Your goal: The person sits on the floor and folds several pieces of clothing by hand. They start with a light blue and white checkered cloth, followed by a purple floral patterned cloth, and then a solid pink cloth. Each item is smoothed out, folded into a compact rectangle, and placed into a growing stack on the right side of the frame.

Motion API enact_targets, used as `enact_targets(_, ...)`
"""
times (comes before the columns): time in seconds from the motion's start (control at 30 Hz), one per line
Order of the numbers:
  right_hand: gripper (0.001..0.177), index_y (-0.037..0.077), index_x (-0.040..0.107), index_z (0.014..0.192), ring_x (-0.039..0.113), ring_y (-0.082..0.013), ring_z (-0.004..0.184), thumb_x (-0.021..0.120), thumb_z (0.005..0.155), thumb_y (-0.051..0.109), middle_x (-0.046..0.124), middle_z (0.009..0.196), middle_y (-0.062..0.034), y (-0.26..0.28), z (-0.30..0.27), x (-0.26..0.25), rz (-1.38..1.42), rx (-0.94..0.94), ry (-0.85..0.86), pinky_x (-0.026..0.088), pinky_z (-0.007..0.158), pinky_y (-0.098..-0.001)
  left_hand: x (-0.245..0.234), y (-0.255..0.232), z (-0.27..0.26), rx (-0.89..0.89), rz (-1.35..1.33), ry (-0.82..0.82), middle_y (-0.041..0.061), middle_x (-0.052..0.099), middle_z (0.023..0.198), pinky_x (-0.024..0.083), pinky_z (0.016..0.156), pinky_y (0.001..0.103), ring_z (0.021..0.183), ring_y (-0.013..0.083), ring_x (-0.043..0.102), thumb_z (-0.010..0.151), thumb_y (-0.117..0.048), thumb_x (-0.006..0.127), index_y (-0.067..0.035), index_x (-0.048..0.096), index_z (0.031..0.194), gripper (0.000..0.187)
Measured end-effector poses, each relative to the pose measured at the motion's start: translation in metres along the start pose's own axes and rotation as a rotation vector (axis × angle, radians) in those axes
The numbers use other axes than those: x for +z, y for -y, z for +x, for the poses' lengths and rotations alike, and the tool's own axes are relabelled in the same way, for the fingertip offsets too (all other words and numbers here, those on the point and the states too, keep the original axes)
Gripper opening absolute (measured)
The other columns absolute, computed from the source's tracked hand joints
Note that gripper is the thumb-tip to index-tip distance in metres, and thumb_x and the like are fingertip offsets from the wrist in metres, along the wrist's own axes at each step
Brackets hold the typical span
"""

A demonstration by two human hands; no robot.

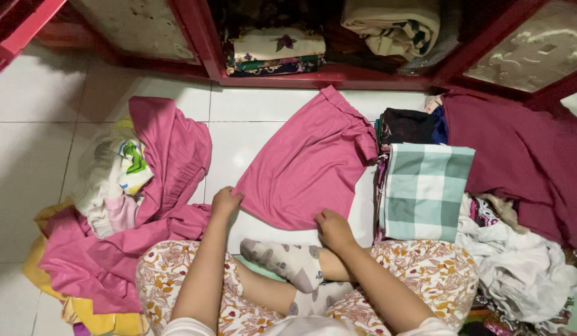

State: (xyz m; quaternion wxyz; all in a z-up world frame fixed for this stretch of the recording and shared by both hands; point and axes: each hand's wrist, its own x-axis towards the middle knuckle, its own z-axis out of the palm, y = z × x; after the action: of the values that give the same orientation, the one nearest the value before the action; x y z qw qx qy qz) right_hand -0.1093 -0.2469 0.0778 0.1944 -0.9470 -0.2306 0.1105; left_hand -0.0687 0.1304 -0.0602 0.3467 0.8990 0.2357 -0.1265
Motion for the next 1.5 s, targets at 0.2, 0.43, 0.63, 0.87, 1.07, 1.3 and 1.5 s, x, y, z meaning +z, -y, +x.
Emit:
enact_targets(0.2, 0.026, 0.002, 0.065, 0.101, 0.062, -0.0403, 0.097, 0.064, 0.076, -0.004, 0.063, 0.100, -0.0189, -0.024, -0.009, -0.038, 0.072, 0.134, -0.442, 0.051, 0.084, -0.0476, -0.051, -0.009, -0.052, 0.358, -0.369, 0.093, 0.012, 0.074, 0.090, 0.054, 0.074, 0.039, 0.081, 0.0230, 0.069, 0.088, -0.014, 0.075, -0.002, 0.066, 0.119, 0.034)
enact_targets(0.43, 0.051, 0.007, 0.065, 0.121, 0.072, -0.0256, 0.097, 0.074, 0.071, 0.009, 0.076, 0.108, -0.0136, -0.051, -0.032, -0.089, 0.338, 0.110, 1.028, 0.056, 0.089, -0.0335, -0.110, -0.029, -0.126, 0.227, -0.094, 0.979, 0.000, 0.074, 0.076, 0.050, 0.057, 0.029, 0.061, 0.0103, 0.060, 0.091, -0.017, 0.069, -0.006, 0.080, 0.109, 0.023)
enact_targets(0.63, 0.027, 0.001, 0.074, 0.104, 0.064, -0.0448, 0.096, 0.067, 0.078, -0.006, 0.063, 0.106, -0.0242, -0.043, 0.064, -0.152, 0.049, 0.252, -0.470, 0.051, 0.083, -0.0504, -0.144, -0.157, -0.059, 0.381, -0.448, -0.031, 0.002, 0.071, 0.077, 0.049, 0.058, 0.024, 0.061, 0.0048, 0.056, 0.096, -0.010, 0.063, -0.013, 0.076, 0.127, 0.034)
enact_targets(0.87, 0.025, 0.011, 0.081, 0.108, 0.058, -0.0234, 0.101, 0.075, 0.090, -0.006, 0.061, 0.102, -0.0072, 0.020, 0.028, -0.236, 0.224, 0.024, -1.235, 0.048, 0.090, -0.0330, -0.230, -0.205, -0.141, 0.710, -0.753, -0.244, 0.003, 0.072, 0.105, 0.049, 0.063, 0.020, 0.078, 0.0034, 0.057, 0.103, -0.007, 0.064, -0.006, 0.073, 0.130, 0.028)
enact_targets(1.07, 0.027, 0.012, 0.082, 0.096, 0.060, -0.0285, 0.108, 0.072, 0.077, -0.005, 0.073, 0.106, -0.0071, -0.005, -0.048, -0.119, 0.302, 0.174, -0.840, 0.047, 0.099, -0.0355, -0.162, -0.079, -0.175, 0.344, -0.734, 0.194, 0.014, 0.059, 0.101, 0.041, 0.081, 0.032, 0.091, 0.0190, 0.054, 0.094, 0.010, 0.048, -0.004, 0.075, 0.135, 0.050)
enact_targets(1.3, 0.025, 0.009, 0.083, 0.095, 0.072, -0.0233, 0.091, 0.073, 0.077, -0.005, 0.077, 0.096, -0.0094, -0.049, -0.101, -0.066, 0.465, 0.337, -0.195, 0.057, 0.085, -0.0342, -0.148, -0.057, -0.232, 0.174, -0.182, 0.132, 0.011, 0.078, 0.104, 0.056, 0.086, 0.033, 0.091, 0.0235, 0.075, 0.080, -0.001, 0.071, -0.018, 0.079, 0.114, 0.039)
enact_targets(1.5, 0.023, 0.004, 0.084, 0.094, 0.076, -0.0194, 0.082, 0.075, 0.076, -0.006, 0.082, 0.089, -0.0079, -0.095, -0.106, -0.093, 0.760, 0.382, 0.292, 0.061, 0.079, -0.0329, -0.165, -0.057, -0.223, 0.596, 0.043, 0.183, 0.010, 0.066, 0.094, 0.051, 0.088, 0.039, 0.095, 0.0305, 0.064, 0.065, -0.005, 0.082, -0.012, 0.086, 0.088, 0.024)
